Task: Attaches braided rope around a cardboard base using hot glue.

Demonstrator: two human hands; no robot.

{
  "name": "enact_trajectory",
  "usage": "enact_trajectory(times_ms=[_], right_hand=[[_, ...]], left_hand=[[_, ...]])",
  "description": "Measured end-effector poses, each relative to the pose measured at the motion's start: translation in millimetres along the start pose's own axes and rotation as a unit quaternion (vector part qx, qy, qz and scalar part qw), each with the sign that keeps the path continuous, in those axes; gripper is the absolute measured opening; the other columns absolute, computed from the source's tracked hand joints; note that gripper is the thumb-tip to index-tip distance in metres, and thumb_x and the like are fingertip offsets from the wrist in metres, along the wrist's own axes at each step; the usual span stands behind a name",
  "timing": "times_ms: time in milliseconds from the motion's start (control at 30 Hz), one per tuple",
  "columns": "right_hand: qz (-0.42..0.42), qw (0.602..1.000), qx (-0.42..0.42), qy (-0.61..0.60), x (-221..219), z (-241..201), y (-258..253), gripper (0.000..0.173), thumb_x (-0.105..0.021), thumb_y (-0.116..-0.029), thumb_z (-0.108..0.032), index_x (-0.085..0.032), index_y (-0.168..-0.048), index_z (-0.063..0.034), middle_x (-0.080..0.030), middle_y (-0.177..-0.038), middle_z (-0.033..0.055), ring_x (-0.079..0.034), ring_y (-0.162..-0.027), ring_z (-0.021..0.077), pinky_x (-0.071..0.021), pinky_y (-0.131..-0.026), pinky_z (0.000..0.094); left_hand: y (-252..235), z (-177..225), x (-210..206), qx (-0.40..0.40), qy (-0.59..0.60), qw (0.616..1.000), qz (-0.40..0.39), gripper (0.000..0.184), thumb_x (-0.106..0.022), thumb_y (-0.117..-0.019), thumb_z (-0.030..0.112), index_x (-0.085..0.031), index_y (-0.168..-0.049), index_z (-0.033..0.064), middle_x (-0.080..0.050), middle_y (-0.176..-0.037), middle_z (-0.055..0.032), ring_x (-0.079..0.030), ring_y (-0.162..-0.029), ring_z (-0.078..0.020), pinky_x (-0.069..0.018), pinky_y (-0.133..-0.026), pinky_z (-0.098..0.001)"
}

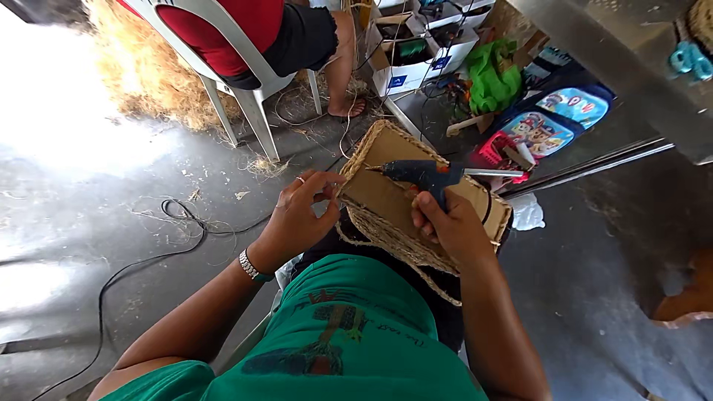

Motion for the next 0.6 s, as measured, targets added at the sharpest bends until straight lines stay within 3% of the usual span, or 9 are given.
enact_trajectory(times_ms=[100,200,400,467,533,600], right_hand=[[0.0,1.0,-0.001,-0.014,0,1,0,0.032,-0.057,-0.1046,-0.042,-0.065,-0.1,-0.0114,-0.064,-0.07,-0.0023,-0.052,-0.05,0.0041,-0.0428,-0.045,0.0171],[0.001,1.0,0.0,-0.022,0,1,-1,0.032,-0.057,-0.105,-0.042,-0.065,-0.101,-0.0115,-0.064,-0.07,-0.0021,-0.052,-0.05,0.0041,-0.0426,-0.045,0.0166],[-0.028,0.999,-0.011,-0.045,-8,4,2,0.029,-0.052,-0.1083,-0.03,-0.064,-0.109,-0.0044,-0.064,-0.076,-0.0034,-0.056,-0.058,0.0024,-0.0462,-0.05,0.0174],[-0.024,0.998,-0.014,-0.05,-4,-1,2,0.03,-0.051,-0.1082,-0.031,-0.063,-0.111,-0.0032,-0.064,-0.077,-0.0038,-0.056,-0.059,0.0013,-0.0465,-0.052,0.0174],[-0.024,0.998,-0.017,-0.062,-2,-3,3,0.031,-0.051,-0.1085,-0.032,-0.064,-0.112,-0.0036,-0.064,-0.077,-0.0038,-0.055,-0.059,0.0009,-0.0463,-0.053,0.0171],[-0.025,0.995,-0.014,-0.092,-2,-1,2,0.031,-0.05,-0.1087,-0.033,-0.063,-0.112,-0.0052,-0.064,-0.076,-0.0043,-0.055,-0.058,0.0005,-0.0451,-0.051,0.0163]], left_hand=[[0,4,-2,-0.029,-0.049,0.998,0.005,0.028,-0.064,-0.0905,0.008,-0.066,-0.117,0.0015,-0.065,-0.108,-0.0092,-0.067,-0.093,-0.0119,-0.061,-0.084,-0.0304],[-3,2,-2,-0.037,-0.06,0.997,0.013,0.02,-0.061,-0.0973,0.011,-0.069,-0.113,0.002,-0.063,-0.106,-0.0093,-0.067,-0.091,-0.0111,-0.0611,-0.082,-0.0279],[-10,-30,-6,0.045,0.025,0.999,-0.018,0.015,-0.065,-0.0984,0.021,-0.068,-0.106,0.0082,-0.062,-0.112,-0.0073,-0.069,-0.097,-0.0123,-0.0643,-0.076,-0.0309],[-22,-34,-10,0.031,0.034,0.999,-0.026,0.023,-0.064,-0.0956,0.023,-0.068,-0.112,0.0068,-0.063,-0.117,-0.0103,-0.068,-0.097,-0.0126,-0.0625,-0.077,-0.0285],[-29,-35,-11,0.018,0.034,0.999,-0.034,0.033,-0.063,-0.0931,0.023,-0.069,-0.125,0.0144,-0.06,-0.12,-0.0098,-0.067,-0.093,-0.0097,-0.0607,-0.075,-0.0245],[-32,-36,-10,0.008,0.026,0.999,-0.036,0.036,-0.063,-0.0922,0.023,-0.071,-0.127,0.0196,-0.06,-0.118,-0.0099,-0.067,-0.091,-0.0085,-0.06,-0.074,-0.0227]])
Point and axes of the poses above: each hand's wrist, its own y-axis away from the middle knuckle, its own x-axis out of the back of the hand, z = x × y, the point moved 10 cm from there along -y, towards the middle knuckle
